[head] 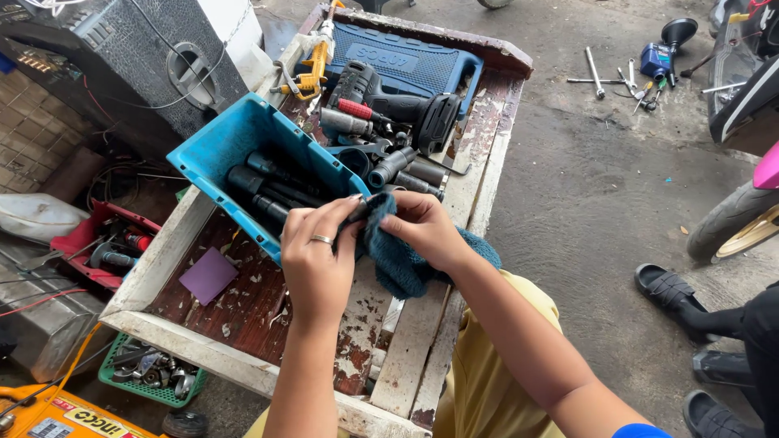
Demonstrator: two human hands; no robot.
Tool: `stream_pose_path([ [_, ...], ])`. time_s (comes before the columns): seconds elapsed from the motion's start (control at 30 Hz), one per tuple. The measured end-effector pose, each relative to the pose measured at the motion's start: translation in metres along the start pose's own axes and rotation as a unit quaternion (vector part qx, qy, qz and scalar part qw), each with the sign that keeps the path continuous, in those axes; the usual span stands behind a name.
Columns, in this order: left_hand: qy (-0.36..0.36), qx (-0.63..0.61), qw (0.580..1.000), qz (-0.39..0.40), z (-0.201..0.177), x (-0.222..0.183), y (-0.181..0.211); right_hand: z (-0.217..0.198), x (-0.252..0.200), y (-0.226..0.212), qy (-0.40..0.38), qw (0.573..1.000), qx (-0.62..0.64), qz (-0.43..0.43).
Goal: Cleaning individual socket wrench pieces using a rag.
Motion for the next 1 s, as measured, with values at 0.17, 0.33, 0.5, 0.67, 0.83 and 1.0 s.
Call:
stream_pose_path([
  [0.17,-0.018,-0.046,0.999,-0.007,0.000,0.000,-0.001,0.004,-0.007,-0.006,-0.038,0.999,-0.028,-0.008],
  [0.33,-0.025,-0.059,0.998,0.001,-0.001,0.003,0.006,0.004,-0.004,-0.006,-0.054,0.997,-0.051,-0.022],
  [0.5,-0.037,-0.063,0.997,-0.003,-0.001,0.003,0.004,0.001,-0.002,-0.002,-0.025,0.996,-0.071,-0.039],
  [0.67,-0.005,-0.074,0.997,-0.011,-0.011,0.009,0.001,-0.004,-0.004,-0.013,0.032,0.997,-0.052,-0.041],
  [0.83,0.040,-0.072,0.996,-0.033,-0.016,0.009,-0.003,-0.048,0.006,0.005,0.132,0.989,0.057,-0.036],
  [1.0,0.048,-0.104,0.993,-0.022,-0.015,0.011,0.004,-0.050,0.003,0.023,0.123,0.987,0.100,-0.023],
])
Point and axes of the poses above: each hand's wrist, its own x-axis towards the middle knuckle, its own z-axis out of the palm, y = z × x, the point moved 5 cm from there along x, towards the middle knuckle, and after that the axes turned 1 degree about y, right-handed, at the moved point
